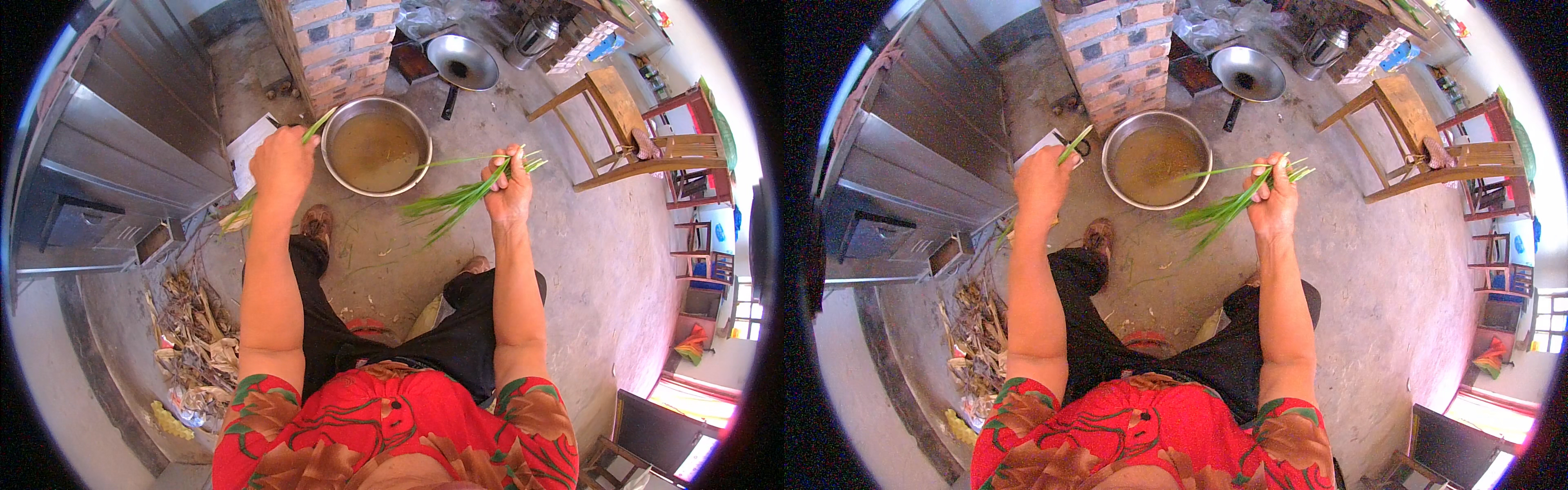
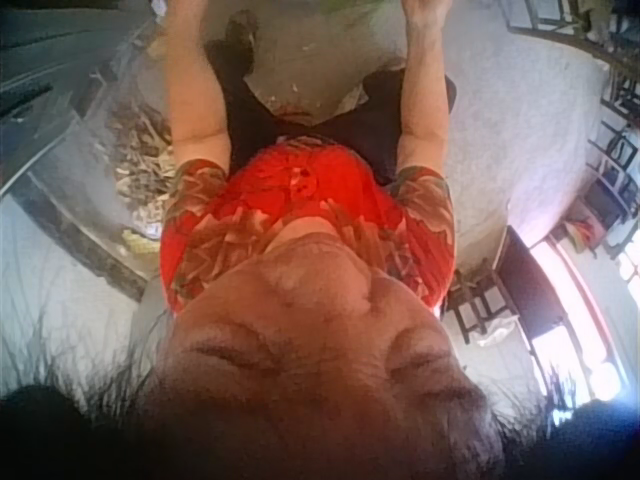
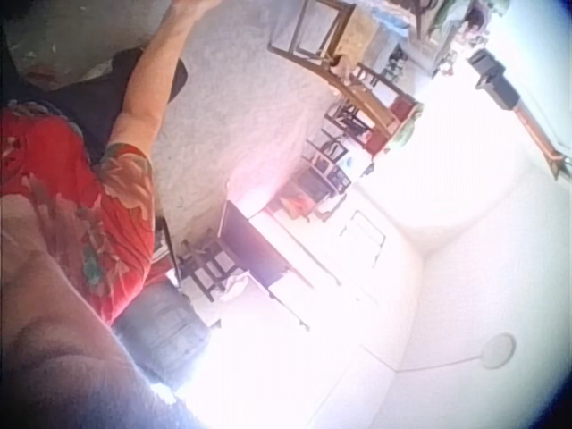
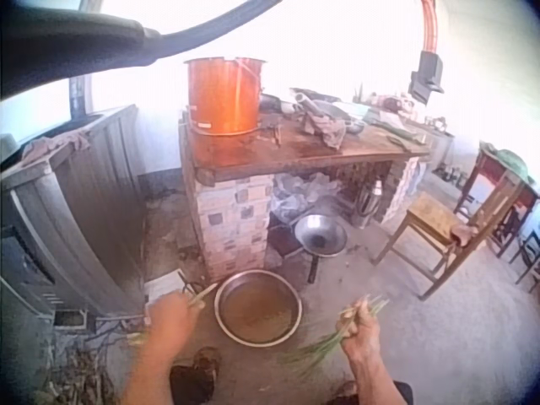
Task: The person fills a white bucket with water from a tap, carries it to a table, and sets it down. Then, the person sits on a low stool and trims the ends of green onions by hand, placing the trimmed pieces into a metal bowl.
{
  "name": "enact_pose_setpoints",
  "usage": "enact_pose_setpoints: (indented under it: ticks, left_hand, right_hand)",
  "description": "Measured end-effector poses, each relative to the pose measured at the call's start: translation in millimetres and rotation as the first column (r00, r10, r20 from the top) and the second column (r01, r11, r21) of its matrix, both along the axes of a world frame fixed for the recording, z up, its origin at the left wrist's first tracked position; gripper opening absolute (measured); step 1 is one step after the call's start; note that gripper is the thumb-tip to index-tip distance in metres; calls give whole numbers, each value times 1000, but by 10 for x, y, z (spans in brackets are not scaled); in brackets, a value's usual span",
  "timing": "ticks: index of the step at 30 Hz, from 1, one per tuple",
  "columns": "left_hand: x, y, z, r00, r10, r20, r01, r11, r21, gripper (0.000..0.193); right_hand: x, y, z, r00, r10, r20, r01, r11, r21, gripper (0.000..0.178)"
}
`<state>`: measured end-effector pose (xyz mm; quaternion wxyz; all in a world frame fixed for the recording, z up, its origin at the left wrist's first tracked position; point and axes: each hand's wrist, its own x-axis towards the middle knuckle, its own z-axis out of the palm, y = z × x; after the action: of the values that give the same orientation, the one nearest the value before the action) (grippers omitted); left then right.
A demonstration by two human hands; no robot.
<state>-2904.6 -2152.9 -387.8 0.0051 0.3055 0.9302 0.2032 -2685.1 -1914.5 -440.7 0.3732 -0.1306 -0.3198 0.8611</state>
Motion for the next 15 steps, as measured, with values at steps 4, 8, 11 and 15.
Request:
enact_pose_setpoints:
  ticks: [4,8,11,15]
  left_hand:
    - [222,260,-144,890,-341,302,156,851,501,28]
    - [659,540,-239,546,-578,606,116,769,629,28]
    - [846,644,-309,384,-605,698,75,774,629,31]
    - [851,673,-285,313,-544,779,117,836,536,27]
  right_hand:
    - [-52,-132,5,993,111,26,-112,993,29,21]
    - [-100,-244,-29,984,166,59,-166,986,-5,22]
    - [-131,-318,-5,976,198,93,-200,980,11,22]
    - [-71,-248,-24,983,160,88,-158,987,-26,22]
